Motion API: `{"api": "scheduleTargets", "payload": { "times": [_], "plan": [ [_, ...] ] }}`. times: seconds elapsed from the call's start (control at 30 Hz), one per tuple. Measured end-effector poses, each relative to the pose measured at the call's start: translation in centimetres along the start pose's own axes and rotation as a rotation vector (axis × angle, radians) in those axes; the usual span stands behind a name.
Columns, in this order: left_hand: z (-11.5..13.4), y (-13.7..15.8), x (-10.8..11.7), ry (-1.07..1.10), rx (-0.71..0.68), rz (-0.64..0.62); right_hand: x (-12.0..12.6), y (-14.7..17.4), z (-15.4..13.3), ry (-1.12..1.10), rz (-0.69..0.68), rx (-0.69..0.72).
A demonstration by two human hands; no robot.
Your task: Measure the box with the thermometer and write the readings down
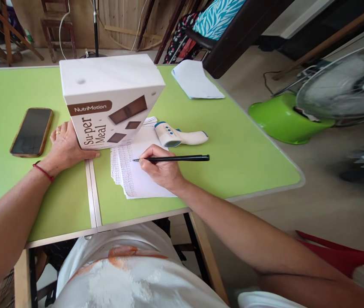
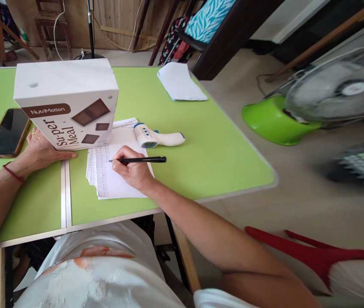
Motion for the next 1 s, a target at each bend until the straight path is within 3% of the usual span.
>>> {"api": "scheduleTargets", "payload": {
  "times": [0.23,0.5,0.63,1.0],
  "plan": [
    [0.2,0.1,0.0,-0.02,-0.026,0.004,-0.1,-0.1,-0.4,0.049,-0.048,0.018],
    [3.4,0.9,0.6,-0.301,0.225,-0.157,0.0,0.0,-0.4,0.018,-0.012,0.015],
    [3.7,0.9,0.7,-0.324,0.233,-0.161,0.2,0.1,-0.2,0.012,0.04,0.007],
    [3.4,0.8,0.6,-0.216,0.195,-0.125,0.1,0.1,0.0,0.01,0.024,-0.027]
  ]
}}
Point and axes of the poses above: each hand's wrist, its own y-axis away from the middle knuckle, its own x-axis out of the back of the hand, z = x × y, the point moved 5 cm from there along -y, towards the middle knuckle, and after that the axes turned 14 degrees about -z, right-handed, at the moved point
